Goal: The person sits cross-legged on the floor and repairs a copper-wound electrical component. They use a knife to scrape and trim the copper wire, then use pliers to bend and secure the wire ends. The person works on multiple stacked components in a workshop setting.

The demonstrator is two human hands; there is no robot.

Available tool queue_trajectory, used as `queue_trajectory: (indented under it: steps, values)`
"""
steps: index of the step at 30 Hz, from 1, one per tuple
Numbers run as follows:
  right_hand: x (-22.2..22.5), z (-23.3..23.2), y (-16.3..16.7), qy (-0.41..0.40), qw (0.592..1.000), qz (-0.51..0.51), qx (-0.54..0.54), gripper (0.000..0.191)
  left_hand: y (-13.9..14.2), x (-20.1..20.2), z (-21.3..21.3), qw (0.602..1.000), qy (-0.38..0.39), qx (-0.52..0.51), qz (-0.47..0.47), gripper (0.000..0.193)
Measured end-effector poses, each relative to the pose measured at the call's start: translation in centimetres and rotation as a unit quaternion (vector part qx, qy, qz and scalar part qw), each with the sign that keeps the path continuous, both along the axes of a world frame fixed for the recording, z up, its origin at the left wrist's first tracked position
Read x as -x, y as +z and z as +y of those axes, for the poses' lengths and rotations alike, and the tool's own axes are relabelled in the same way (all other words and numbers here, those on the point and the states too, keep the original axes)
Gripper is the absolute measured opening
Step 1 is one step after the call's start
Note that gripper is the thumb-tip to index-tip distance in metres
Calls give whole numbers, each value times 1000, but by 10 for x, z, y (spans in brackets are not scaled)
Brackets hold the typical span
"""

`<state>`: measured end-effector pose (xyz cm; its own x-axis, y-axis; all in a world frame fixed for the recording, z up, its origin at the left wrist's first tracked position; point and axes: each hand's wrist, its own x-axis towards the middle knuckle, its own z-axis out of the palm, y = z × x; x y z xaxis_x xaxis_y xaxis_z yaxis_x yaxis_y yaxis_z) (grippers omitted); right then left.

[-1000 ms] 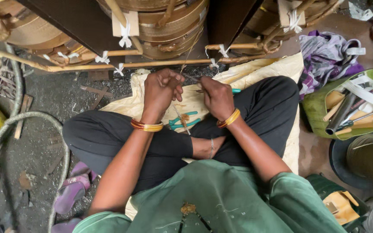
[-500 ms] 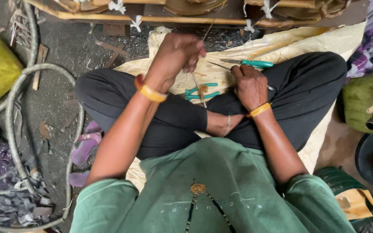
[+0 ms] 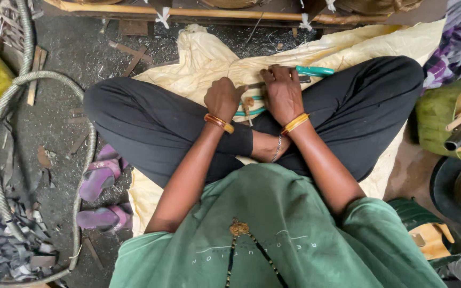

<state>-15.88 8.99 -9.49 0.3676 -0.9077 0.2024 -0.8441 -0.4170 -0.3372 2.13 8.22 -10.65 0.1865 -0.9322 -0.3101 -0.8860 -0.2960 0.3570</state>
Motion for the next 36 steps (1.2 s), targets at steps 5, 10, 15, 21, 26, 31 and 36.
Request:
queue_trajectory:
  steps: [5,10,15,21,26,31,36]
  values:
    - [-18,17,-2,-49,975,-131,-174,29,-16,-8,-4,994,65,-39,84,34]
    - [-34,26,-12,-59,973,-128,-184,36,-11,-4,5,992,91,-58,72,50]
    - [-27,35,-1,-81,947,-224,-217,29,0,-7,25,934,125,8,335,19]
    - [-30,51,30,-40,806,-488,-332,18,33,-22,51,737,229,138,621,8]
    - [-43,74,66,24,740,-555,-379,14,91,-78,52,620,276,235,696,7]
    - [-38,61,114,4,952,-293,-87,28,133,-112,51,665,213,260,667,9]
    - [-49,45,128,33,936,-345,-60,39,136,-73,55,789,120,213,563,8]
